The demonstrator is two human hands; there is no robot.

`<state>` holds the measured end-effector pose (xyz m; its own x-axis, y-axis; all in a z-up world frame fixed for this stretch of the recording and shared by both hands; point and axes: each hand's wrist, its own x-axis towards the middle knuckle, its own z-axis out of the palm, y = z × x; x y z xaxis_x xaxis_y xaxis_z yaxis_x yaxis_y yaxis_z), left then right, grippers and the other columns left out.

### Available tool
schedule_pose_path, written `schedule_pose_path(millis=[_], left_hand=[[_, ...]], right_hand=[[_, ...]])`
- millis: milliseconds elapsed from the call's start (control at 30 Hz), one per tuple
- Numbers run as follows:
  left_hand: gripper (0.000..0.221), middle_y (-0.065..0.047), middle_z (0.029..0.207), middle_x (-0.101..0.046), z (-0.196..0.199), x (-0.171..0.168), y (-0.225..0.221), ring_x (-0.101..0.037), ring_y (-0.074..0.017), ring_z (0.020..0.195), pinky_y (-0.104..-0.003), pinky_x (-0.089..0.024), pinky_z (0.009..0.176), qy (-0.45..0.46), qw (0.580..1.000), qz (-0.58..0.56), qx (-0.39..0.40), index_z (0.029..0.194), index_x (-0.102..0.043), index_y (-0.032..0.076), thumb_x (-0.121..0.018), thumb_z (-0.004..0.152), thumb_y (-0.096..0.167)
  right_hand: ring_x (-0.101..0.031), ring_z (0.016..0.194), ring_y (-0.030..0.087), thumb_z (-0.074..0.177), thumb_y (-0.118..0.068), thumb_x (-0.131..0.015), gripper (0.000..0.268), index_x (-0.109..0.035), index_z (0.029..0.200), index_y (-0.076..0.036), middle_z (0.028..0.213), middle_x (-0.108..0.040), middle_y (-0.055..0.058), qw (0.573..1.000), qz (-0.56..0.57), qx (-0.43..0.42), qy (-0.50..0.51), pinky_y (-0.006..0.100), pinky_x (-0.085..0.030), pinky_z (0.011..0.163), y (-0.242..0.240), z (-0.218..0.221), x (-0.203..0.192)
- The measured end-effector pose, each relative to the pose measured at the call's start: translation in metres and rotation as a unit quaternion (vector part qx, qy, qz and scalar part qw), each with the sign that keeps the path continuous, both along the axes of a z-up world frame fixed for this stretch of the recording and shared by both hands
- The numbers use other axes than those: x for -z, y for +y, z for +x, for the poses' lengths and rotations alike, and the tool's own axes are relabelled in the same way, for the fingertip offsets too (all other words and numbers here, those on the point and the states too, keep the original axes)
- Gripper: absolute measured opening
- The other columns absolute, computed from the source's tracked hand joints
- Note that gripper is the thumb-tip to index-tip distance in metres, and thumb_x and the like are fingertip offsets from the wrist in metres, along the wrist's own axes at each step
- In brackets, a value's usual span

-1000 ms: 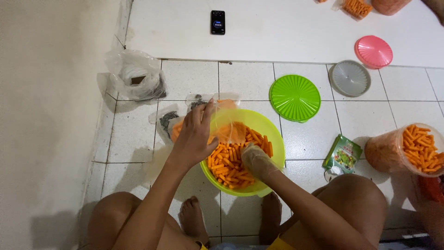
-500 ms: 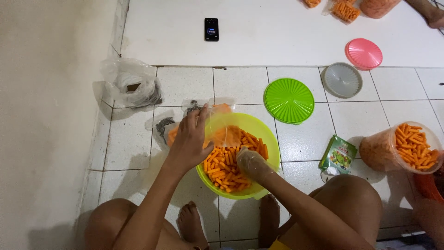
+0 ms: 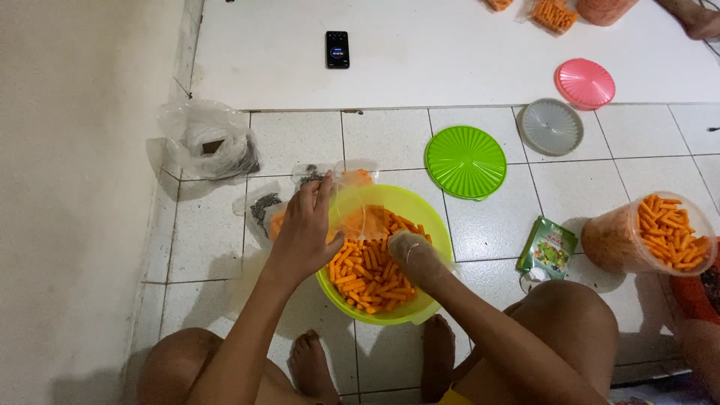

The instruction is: The person is packing orange snacks into small plastic bags using a scoop and their hands.

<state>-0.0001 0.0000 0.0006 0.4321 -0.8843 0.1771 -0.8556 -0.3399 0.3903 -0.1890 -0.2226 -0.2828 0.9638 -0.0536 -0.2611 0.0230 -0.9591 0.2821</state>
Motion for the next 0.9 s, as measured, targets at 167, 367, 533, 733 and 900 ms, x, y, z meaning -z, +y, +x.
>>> schedule_pose_path(millis=[167,367,533,733,900], left_hand=[[0.097,-0.026,0.134,-0.045,0.000,0.000,0.000,-0.054,-0.0434,0.127,-0.054,-0.041,0.110,-0.011,1.000,0.004,-0.005,0.160,-0.026,-0.003,-0.078,0.081,0.022],[0.097,-0.025,0.133,-0.044,0.000,0.001,-0.001,-0.054,-0.0429,0.125,-0.054,-0.042,0.109,-0.026,1.000,-0.002,0.004,0.159,-0.027,-0.003,-0.078,0.081,0.022],[0.096,-0.026,0.132,-0.045,-0.001,0.005,0.001,-0.054,-0.0442,0.126,-0.055,-0.041,0.109,-0.022,1.000,-0.004,0.006,0.160,-0.026,-0.003,-0.076,0.081,0.021],[0.098,-0.026,0.132,-0.044,0.001,0.005,0.001,-0.052,-0.0456,0.127,-0.056,-0.040,0.111,-0.010,1.000,-0.015,0.008,0.160,-0.026,-0.003,-0.078,0.080,0.020],[0.096,-0.026,0.133,-0.044,0.000,0.005,0.001,-0.053,-0.0442,0.127,-0.054,-0.040,0.111,-0.029,1.000,0.003,0.005,0.159,-0.027,-0.004,-0.077,0.082,0.024]], right_hand=[[-0.062,0.077,0.036,0.093,0.002,-0.042,0.027,-0.057,0.115,0.003,0.095,-0.059,0.019,0.957,-0.217,-0.123,-0.150,0.042,-0.049,0.057,0.005,-0.011,-0.029],[-0.067,0.080,0.024,0.088,0.000,-0.054,0.025,-0.062,0.110,-0.008,0.095,-0.061,0.004,0.978,-0.159,-0.122,-0.065,0.037,-0.051,0.055,0.020,-0.006,-0.051],[-0.057,0.057,0.023,0.081,-0.006,-0.056,0.011,-0.056,0.091,-0.011,0.074,-0.053,0.003,0.998,-0.032,-0.011,-0.057,0.037,-0.038,0.043,0.007,0.001,-0.054],[-0.062,0.069,0.039,0.082,0.006,-0.049,0.025,-0.060,0.105,0.007,0.083,-0.056,0.022,0.963,-0.135,-0.108,-0.208,0.045,-0.044,0.049,0.011,-0.003,-0.059],[-0.060,0.059,0.045,0.088,-0.021,-0.049,0.037,-0.054,0.106,0.011,0.076,-0.053,0.029,0.950,0.020,-0.108,-0.293,0.055,-0.045,0.048,0.029,0.015,-0.115]])
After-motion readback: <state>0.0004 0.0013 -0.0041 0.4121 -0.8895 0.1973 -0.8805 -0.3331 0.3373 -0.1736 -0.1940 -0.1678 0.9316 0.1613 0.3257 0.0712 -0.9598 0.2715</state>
